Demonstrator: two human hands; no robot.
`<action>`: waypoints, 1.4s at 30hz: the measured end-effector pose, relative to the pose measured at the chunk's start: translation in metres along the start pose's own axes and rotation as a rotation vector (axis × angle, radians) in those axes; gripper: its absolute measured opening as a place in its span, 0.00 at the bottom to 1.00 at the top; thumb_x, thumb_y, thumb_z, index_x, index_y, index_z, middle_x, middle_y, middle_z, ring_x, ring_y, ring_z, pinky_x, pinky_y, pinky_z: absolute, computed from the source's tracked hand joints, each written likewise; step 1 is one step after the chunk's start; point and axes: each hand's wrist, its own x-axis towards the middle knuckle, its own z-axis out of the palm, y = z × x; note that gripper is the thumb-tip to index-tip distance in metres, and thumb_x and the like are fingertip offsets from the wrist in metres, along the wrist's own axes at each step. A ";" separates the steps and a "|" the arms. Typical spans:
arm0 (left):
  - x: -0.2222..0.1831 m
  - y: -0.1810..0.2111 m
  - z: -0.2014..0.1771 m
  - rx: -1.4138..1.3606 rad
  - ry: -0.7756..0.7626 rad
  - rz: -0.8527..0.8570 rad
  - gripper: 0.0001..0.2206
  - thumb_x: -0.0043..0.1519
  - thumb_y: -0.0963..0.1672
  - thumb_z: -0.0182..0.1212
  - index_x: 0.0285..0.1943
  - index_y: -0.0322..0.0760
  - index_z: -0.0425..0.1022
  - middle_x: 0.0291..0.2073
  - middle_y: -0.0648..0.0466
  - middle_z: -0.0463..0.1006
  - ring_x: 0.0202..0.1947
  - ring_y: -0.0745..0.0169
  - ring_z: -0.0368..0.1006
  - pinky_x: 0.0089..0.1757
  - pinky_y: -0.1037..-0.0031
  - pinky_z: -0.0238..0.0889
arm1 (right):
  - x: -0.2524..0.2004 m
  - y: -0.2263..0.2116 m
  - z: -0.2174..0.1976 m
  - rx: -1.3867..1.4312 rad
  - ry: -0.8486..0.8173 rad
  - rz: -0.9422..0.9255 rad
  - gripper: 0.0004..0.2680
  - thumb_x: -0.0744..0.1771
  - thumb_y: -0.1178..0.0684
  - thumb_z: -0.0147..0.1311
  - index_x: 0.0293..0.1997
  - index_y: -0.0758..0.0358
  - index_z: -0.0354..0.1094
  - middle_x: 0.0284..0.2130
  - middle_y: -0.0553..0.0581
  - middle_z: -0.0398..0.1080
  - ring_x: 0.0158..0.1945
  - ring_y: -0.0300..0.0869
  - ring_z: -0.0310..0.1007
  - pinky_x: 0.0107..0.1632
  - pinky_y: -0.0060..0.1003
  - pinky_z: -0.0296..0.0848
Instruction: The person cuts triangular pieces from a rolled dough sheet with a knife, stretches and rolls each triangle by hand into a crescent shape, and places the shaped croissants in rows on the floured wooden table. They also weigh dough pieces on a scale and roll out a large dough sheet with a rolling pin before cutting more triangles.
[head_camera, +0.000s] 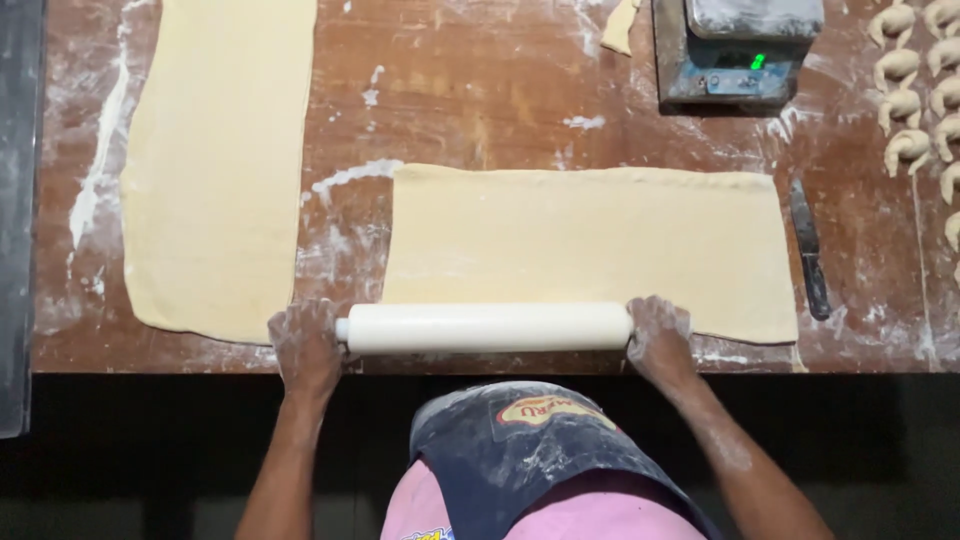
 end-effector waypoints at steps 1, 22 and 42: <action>-0.001 0.002 0.001 0.041 -0.034 -0.029 0.21 0.48 0.42 0.72 0.52 0.43 0.76 0.50 0.50 0.75 0.55 0.48 0.69 0.58 0.47 0.54 | 0.003 0.017 0.010 -0.020 0.055 -0.062 0.17 0.62 0.61 0.48 0.58 0.67 0.63 0.51 0.71 0.67 0.58 0.64 0.65 0.61 0.64 0.62; -0.019 0.062 0.047 0.097 -0.068 0.074 0.20 0.55 0.39 0.65 0.58 0.34 0.69 0.53 0.36 0.72 0.57 0.32 0.66 0.57 0.44 0.55 | -0.026 0.062 0.005 -0.069 0.157 0.015 0.17 0.64 0.65 0.48 0.60 0.66 0.64 0.54 0.74 0.67 0.62 0.63 0.65 0.67 0.62 0.53; -0.027 0.160 0.031 -0.442 -0.490 -0.253 0.20 0.47 0.44 0.71 0.51 0.38 0.79 0.36 0.41 0.84 0.40 0.42 0.81 0.44 0.60 0.73 | 0.108 0.190 -0.138 -0.018 0.774 -0.082 0.10 0.70 0.56 0.58 0.56 0.67 0.64 0.51 0.67 0.68 0.58 0.58 0.64 0.64 0.53 0.61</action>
